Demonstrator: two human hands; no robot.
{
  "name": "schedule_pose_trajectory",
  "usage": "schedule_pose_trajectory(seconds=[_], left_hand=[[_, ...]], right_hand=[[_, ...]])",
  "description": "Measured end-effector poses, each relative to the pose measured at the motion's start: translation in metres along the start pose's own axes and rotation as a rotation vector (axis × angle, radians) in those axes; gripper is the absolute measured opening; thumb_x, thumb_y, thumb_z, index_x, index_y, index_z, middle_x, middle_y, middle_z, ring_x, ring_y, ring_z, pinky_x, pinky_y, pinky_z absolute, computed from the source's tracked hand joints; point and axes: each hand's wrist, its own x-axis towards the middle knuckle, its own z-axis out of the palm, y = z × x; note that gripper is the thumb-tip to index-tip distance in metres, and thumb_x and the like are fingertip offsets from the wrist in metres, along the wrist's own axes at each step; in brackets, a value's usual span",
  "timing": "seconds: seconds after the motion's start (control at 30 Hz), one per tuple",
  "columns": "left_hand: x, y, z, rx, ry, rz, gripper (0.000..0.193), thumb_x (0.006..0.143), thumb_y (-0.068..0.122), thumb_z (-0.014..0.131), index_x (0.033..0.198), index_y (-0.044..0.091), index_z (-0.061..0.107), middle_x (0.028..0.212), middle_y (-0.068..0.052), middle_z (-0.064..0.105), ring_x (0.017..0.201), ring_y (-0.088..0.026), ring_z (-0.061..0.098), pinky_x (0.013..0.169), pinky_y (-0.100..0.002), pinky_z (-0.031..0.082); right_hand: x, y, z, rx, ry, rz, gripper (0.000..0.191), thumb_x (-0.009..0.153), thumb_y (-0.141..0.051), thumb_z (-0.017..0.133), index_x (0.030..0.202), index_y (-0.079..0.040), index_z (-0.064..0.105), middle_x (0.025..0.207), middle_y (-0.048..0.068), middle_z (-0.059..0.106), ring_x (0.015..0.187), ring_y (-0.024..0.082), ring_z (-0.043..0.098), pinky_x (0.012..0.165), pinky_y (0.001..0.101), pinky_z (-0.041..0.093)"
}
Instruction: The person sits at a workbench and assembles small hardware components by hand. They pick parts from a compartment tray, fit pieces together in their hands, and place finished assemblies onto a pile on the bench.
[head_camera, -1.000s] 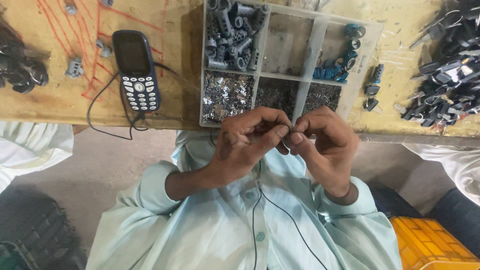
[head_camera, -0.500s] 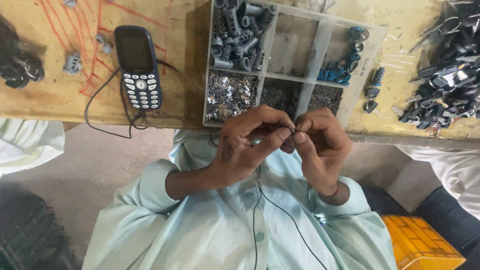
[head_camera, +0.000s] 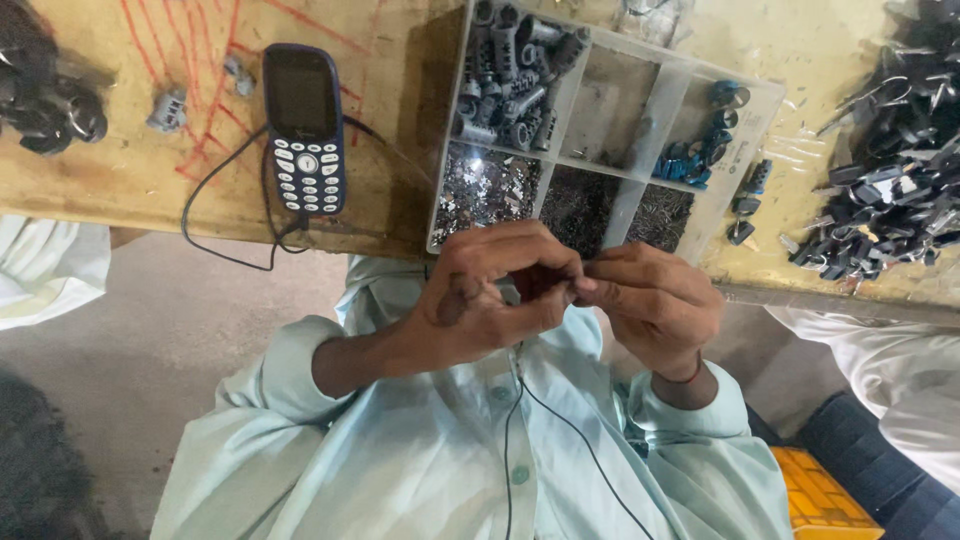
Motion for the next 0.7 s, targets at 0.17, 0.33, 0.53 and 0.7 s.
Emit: schedule_pose_trajectory(seconds=[0.17,0.33,0.53,0.7], left_hand=[[-0.004,0.000,-0.004,0.048,0.021,0.048,0.020,0.095,0.009,0.068,0.111,-0.002,0.067,0.097,-0.005,0.066,0.085,-0.008,0.066,0.078,-0.025,0.054],[-0.006,-0.007,-0.006,0.027,0.007,-0.028,0.013,0.094,0.013,0.070,0.101,0.002,0.070,0.092,-0.003,0.068,0.082,-0.007,0.065,0.075,-0.024,0.054],[-0.009,-0.013,-0.007,-0.160,0.079,-0.198,0.012,0.095,0.012,0.067,0.102,0.002,0.067,0.095,0.000,0.066,0.082,-0.005,0.062,0.074,-0.022,0.053],[-0.010,-0.020,-0.011,-0.314,0.105,-0.199,0.014,0.099,0.014,0.064,0.106,0.002,0.066,0.093,-0.002,0.069,0.085,-0.006,0.066,0.075,-0.023,0.056]], right_hand=[[-0.003,-0.001,-0.002,0.199,-0.067,0.157,0.023,0.088,0.011,0.076,0.105,-0.002,0.068,0.097,0.015,0.070,0.089,0.028,0.073,0.075,0.0335,0.060],[0.031,-0.014,-0.007,0.471,0.016,0.670,0.023,0.086,0.001,0.073,0.107,-0.005,0.066,0.096,0.011,0.069,0.083,0.021,0.069,0.075,0.0312,0.058],[0.103,0.005,0.030,-0.560,-0.170,0.287,0.023,0.087,-0.005,0.086,0.104,0.001,0.073,0.097,0.019,0.064,0.079,0.030,0.065,0.067,0.0376,0.050],[0.090,-0.003,0.013,-0.205,-0.077,0.644,0.020,0.097,0.001,0.072,0.114,-0.002,0.062,0.103,0.010,0.070,0.083,0.020,0.070,0.073,0.0297,0.055]])
